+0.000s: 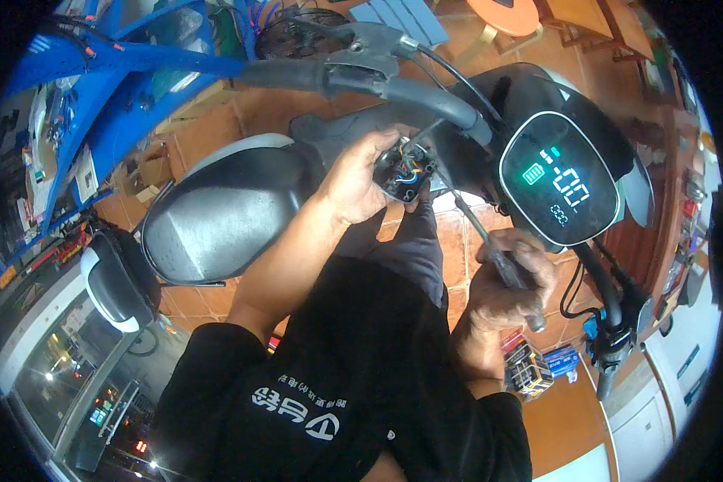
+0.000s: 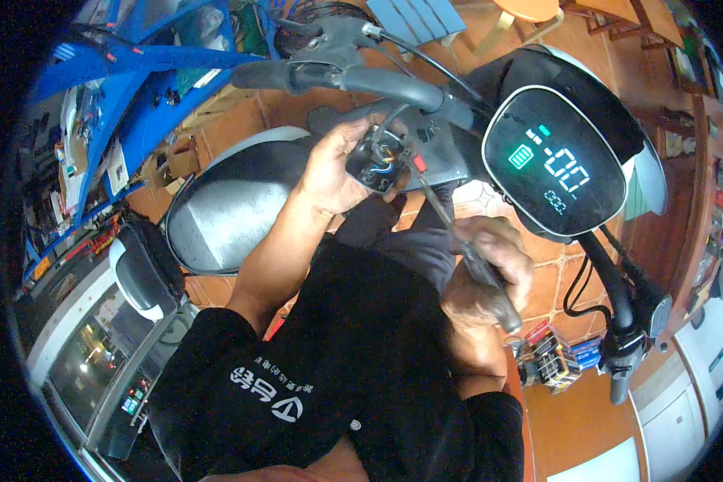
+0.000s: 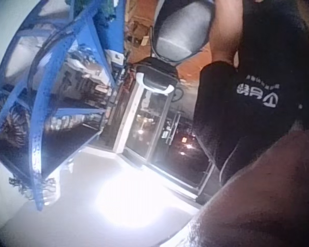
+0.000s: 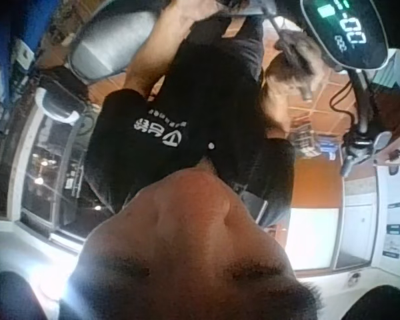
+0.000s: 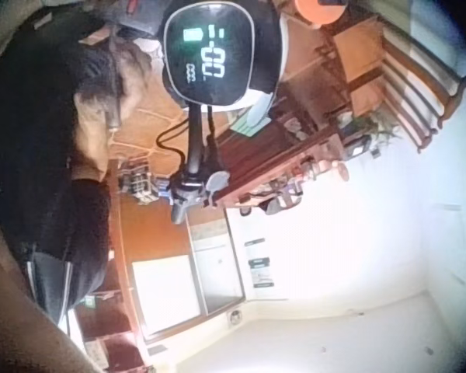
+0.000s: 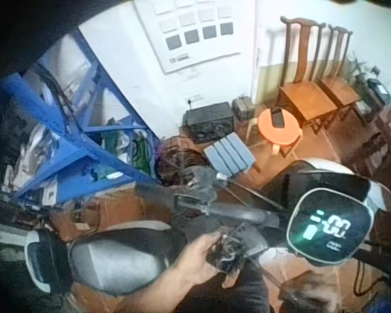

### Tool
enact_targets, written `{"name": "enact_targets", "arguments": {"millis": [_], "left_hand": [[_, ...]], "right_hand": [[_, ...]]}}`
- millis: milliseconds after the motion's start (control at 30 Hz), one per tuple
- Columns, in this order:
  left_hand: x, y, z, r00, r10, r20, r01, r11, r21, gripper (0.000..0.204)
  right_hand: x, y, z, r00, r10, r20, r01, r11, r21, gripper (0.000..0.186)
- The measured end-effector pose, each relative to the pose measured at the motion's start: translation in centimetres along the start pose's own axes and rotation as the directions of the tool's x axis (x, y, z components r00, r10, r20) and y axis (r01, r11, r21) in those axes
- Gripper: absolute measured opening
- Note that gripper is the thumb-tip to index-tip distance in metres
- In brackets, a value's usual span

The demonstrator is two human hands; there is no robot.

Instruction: The person repairs the electrical components of an electric scooter's handlebar assembly. They use a screwdriver to adjust wires and a spring mechanism inside the control housing while the digital display remains active.

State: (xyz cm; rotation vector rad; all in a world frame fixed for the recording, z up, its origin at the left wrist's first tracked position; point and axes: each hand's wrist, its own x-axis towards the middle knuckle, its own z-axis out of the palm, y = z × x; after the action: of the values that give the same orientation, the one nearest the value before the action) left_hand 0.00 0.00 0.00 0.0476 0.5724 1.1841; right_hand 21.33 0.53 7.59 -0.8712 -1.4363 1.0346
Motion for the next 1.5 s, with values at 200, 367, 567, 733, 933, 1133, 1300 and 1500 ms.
{"name": "enact_targets", "arguments": {"millis": [200, 367, 567, 733, 933, 1133, 1300, 1500], "left_hand": [[0.2, -0.5, 1.1, 0.984, 0.171, -0.04, -0.175, 0.968, -0.181, 0.048], [-0.1, -0.7, 2.0, 0.977, 0.214, -0.005, -0.209, 0.948, -0.242, 0.049], [-0.5, -1.0, 2.5, 0.975, 0.215, -0.06, -0.223, 0.918, -0.327, 0.051], [-0.6, -1.0, 2.6, 0.977, 0.212, -0.023, -0.208, 0.922, -0.325, 0.054], [-0.8, -1.0, 3.1, 0.982, 0.19, 0.011, -0.177, 0.93, -0.322, 0.056], [-0.9, -1.1, 2.9, 0.979, 0.203, 0.0, -0.194, 0.936, -0.293, 0.053], [-1.0, -1.1, 2.9, 0.972, 0.234, -0.005, -0.227, 0.937, -0.267, 0.049], [-0.8, -1.2, 3.1, 0.968, 0.245, -0.055, -0.251, 0.929, -0.272, 0.052]], "right_hand": [[-0.4, -0.3, -0.1, 0.984, 0.022, 0.177, -0.004, 0.995, -0.102, 0.028], [-1.0, -0.1, 0.4, 0.981, 0.069, 0.181, -0.058, 0.996, -0.065, 0.023], [-1.5, 0.4, 1.0, 0.989, 0.099, 0.111, -0.098, 0.995, -0.02, 0.02], [-1.5, 1.2, 1.3, 0.987, 0.126, 0.094, -0.133, 0.989, 0.068, 0.021], [-2.2, 1.9, 1.6, 0.969, 0.246, 0.031, -0.245, 0.929, 0.279, 0.021], [-2.6, 2.6, 2.2, 0.964, 0.262, 0.051, -0.259, 0.874, 0.41, 0.02], [-3.6, 3.1, 2.5, 0.968, 0.245, 0.047, -0.238, 0.847, 0.475, 0.02], [-4.2, 3.5, 2.6, 0.978, 0.199, 0.059, -0.206, 0.884, 0.419, 0.02]]}}
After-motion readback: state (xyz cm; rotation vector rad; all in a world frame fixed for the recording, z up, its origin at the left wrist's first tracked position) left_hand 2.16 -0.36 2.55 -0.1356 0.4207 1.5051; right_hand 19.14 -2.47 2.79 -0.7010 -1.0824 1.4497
